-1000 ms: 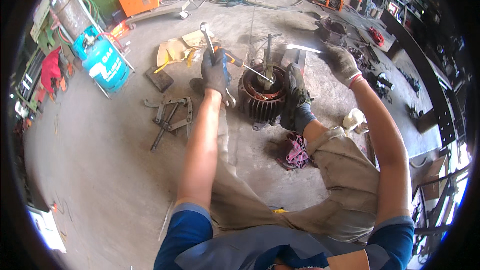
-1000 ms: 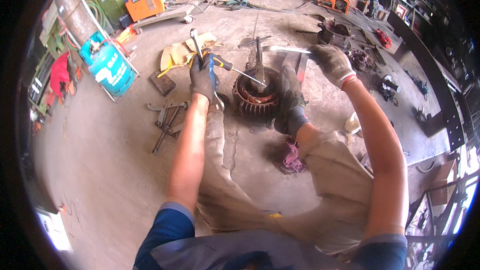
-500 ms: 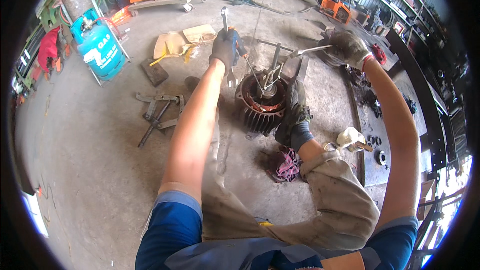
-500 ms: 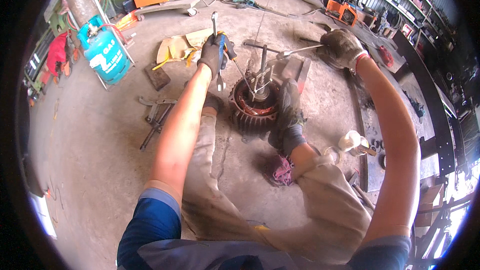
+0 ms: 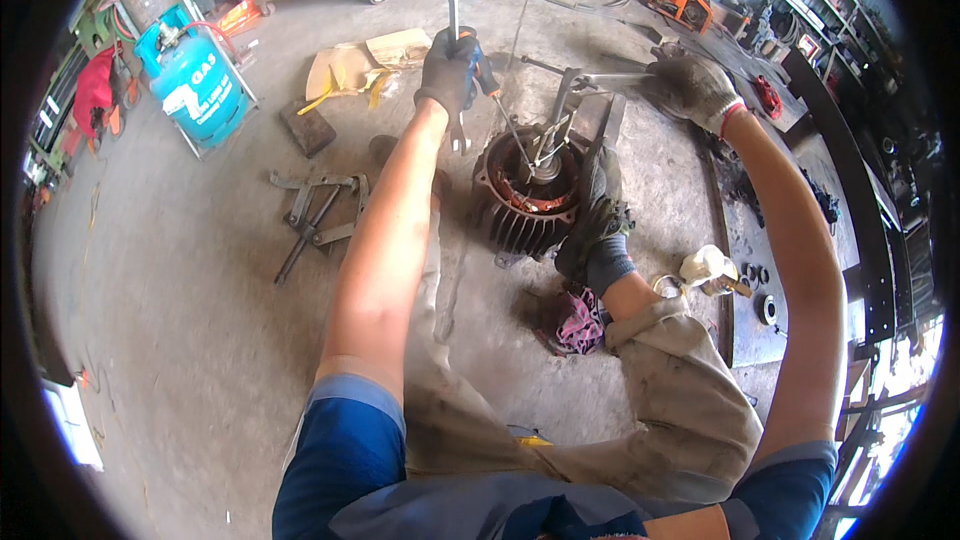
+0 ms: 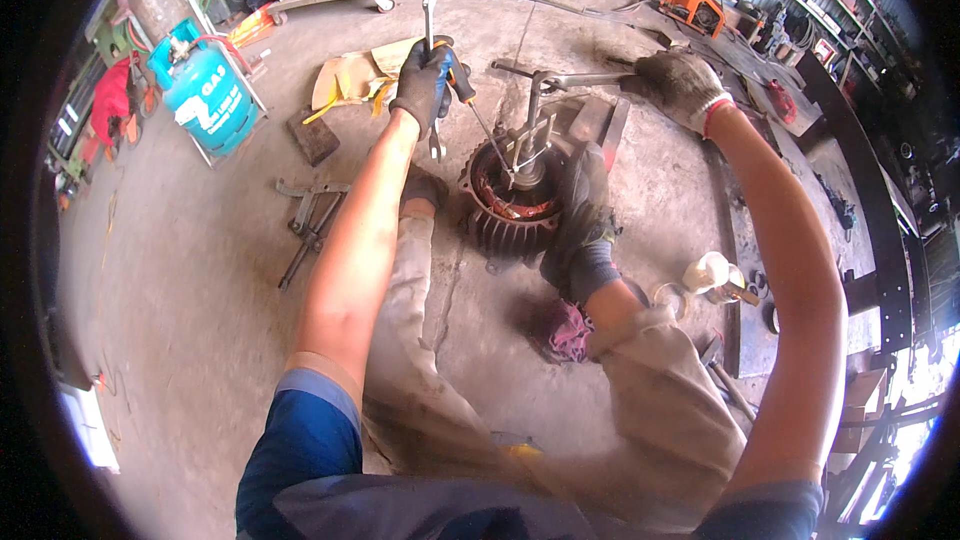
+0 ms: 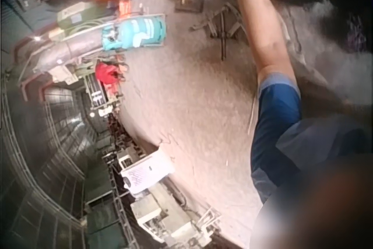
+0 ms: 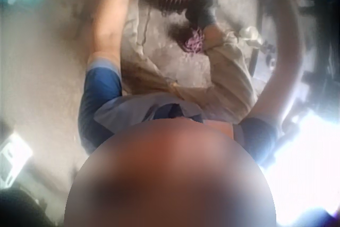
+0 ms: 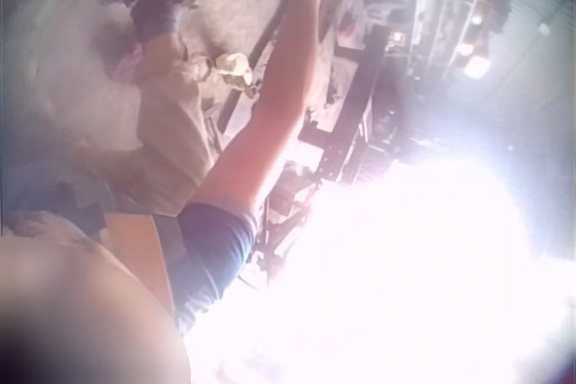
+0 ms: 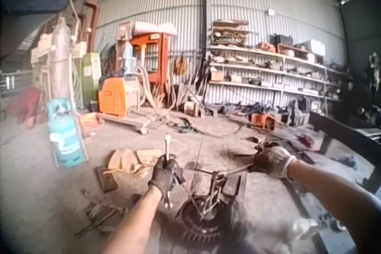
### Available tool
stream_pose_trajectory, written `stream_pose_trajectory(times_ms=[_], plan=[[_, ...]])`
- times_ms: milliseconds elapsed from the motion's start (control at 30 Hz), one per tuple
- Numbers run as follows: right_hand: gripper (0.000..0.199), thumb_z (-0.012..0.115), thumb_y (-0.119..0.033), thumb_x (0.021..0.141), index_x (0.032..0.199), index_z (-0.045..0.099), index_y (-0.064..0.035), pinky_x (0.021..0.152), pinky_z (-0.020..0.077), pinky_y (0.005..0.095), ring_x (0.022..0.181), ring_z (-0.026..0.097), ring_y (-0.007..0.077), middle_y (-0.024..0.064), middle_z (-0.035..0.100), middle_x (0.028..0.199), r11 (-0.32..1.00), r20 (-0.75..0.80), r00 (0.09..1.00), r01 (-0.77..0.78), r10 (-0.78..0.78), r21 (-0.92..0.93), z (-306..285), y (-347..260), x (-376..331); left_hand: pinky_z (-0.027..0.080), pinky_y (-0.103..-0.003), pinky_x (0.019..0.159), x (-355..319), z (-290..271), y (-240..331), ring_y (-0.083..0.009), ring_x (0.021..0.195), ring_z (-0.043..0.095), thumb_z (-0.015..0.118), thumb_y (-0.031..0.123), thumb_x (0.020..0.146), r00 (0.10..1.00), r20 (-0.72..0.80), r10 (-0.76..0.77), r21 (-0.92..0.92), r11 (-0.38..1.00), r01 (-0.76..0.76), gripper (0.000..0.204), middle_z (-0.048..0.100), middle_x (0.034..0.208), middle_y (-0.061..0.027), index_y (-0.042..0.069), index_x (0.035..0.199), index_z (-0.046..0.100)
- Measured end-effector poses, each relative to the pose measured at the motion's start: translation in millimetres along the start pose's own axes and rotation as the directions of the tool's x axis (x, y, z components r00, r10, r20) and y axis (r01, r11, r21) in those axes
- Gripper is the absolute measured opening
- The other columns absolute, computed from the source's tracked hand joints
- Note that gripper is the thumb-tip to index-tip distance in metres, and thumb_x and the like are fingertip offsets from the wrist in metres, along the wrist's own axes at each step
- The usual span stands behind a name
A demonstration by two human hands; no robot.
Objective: The person uses a screwdriver and wrench to loosen and remove a bolt from a motor stator. They then lift the stator, remove a bearing, and place the parts on the floor.
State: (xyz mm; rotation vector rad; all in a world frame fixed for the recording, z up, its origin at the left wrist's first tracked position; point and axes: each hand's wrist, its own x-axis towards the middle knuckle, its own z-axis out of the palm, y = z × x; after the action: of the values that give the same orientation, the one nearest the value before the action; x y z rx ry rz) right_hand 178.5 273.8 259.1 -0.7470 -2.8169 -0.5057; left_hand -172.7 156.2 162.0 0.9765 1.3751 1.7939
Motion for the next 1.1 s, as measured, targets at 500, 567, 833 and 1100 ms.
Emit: stream_pose_trajectory(times_ms=[500,567,833,1100], plan=[[0.041,0.054,-0.053,0.096,0.111,0.072,-0.0196,0.081,0.0524,0.0467,0.097,0.068,0.0370,0.0141,0.072,0.101,0.923,0.058,0.922,-0.384,0.383,0.004,-6,-53,-35,0.034,-0.030,0.035,-21,4,27,-0.0122,0.043,0.049,0.063,0.016,0.092,0.999,-0.036,0.034,0.061,0.998,-0.032,0.016,0.058,0.068,-0.0033,0.011,0.103,0.052],[0.041,0.054,-0.054,0.096,0.109,0.073,-0.0199,0.079,0.0528,0.0474,0.096,0.068,0.0367,0.0135,0.073,0.099,0.928,0.031,0.928,-0.373,0.373,0.011,-10,-61,-38,0.034,-0.030,0.035,-23,5,27,-0.0125,0.044,0.050,0.063,0.015,0.092,0.998,-0.058,0.037,0.040,0.999,-0.035,0.016,0.058,0.068,-0.0037,0.010,0.102,0.052],[0.056,0.044,-0.061,0.098,0.103,0.074,-0.0150,0.075,0.0538,0.0496,0.089,0.070,0.0395,0.0177,0.073,0.094,0.866,0.045,0.864,-0.499,0.501,-0.041,-13,-100,-55,0.034,-0.029,0.034,-27,6,23,-0.0129,0.042,0.051,0.061,0.015,0.094,0.996,-0.078,0.041,-0.066,0.997,-0.046,0.014,0.058,0.066,-0.0035,0.010,0.102,0.051],[0.057,0.042,-0.058,0.100,0.100,0.071,-0.0097,0.076,0.0511,0.0529,0.090,0.067,0.0440,0.0223,0.070,0.093,0.882,0.125,0.875,-0.471,0.468,-0.007,-16,-110,-60,0.034,-0.028,0.035,-20,-7,14,-0.0112,0.042,0.047,0.065,0.031,0.097,0.996,0.091,0.018,-0.110,0.994,-0.008,0.028,0.061,0.073,-0.0028,0.014,0.119,0.058]])
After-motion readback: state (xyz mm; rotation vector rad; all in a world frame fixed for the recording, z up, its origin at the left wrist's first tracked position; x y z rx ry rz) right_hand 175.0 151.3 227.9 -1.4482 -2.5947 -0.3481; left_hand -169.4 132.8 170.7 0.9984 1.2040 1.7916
